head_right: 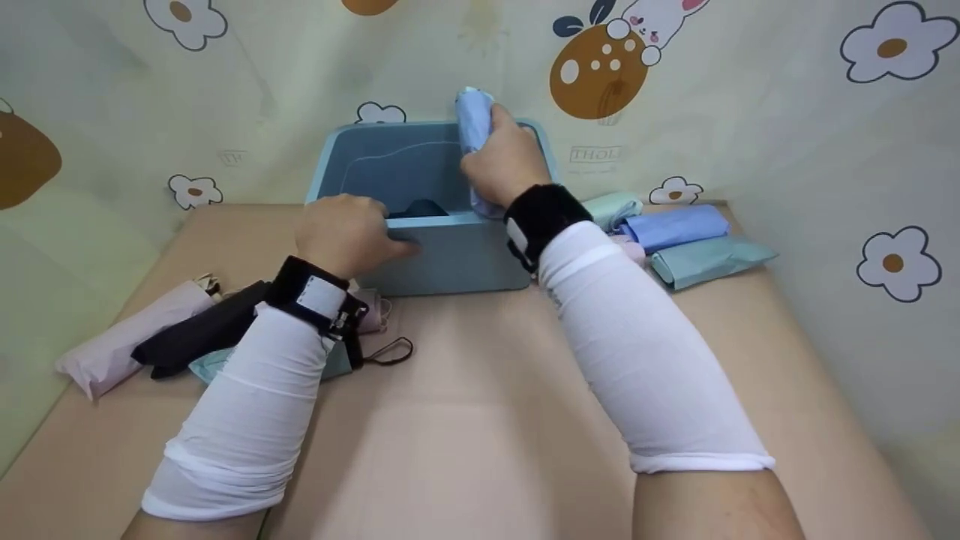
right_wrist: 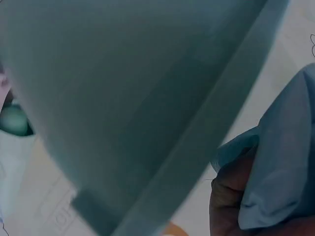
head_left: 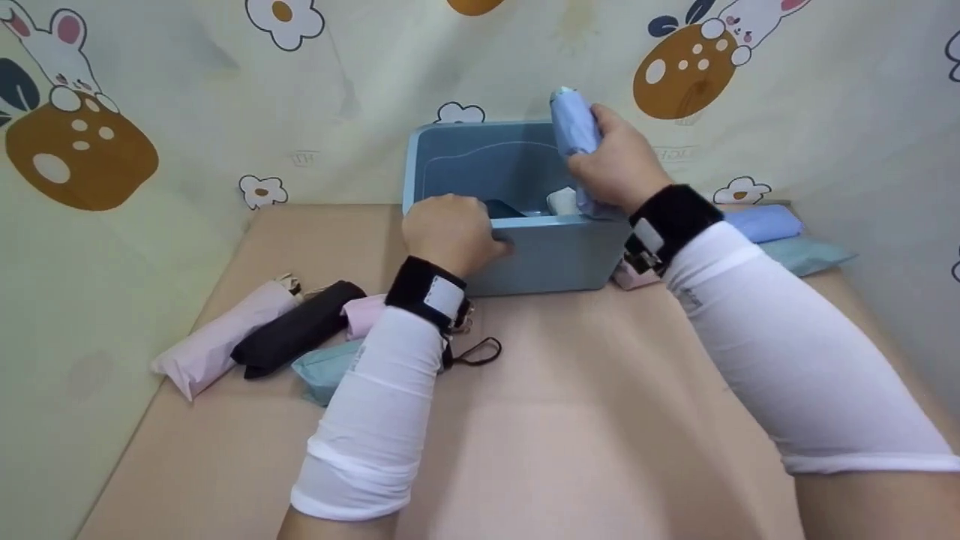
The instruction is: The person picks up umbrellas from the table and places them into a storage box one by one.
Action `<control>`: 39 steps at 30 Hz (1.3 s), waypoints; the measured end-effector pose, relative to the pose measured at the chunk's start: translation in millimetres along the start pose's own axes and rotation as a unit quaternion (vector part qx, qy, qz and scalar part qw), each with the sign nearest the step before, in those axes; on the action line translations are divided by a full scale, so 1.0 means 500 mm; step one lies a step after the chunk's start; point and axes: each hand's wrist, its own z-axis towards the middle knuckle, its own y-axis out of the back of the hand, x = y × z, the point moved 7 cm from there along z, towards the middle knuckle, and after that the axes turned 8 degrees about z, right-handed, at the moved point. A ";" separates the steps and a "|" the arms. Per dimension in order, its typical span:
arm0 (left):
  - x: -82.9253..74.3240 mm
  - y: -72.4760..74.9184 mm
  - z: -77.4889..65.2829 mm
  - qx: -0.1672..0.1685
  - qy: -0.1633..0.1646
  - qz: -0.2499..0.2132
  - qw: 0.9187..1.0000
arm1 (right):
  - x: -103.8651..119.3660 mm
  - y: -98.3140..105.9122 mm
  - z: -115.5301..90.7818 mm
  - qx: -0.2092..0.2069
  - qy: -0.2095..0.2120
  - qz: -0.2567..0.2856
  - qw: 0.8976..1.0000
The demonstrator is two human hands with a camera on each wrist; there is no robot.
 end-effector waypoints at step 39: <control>0.001 0.005 0.001 -0.025 0.003 -0.012 1.000 | 0.013 -0.150 0.051 0.114 0.039 -0.174 0.977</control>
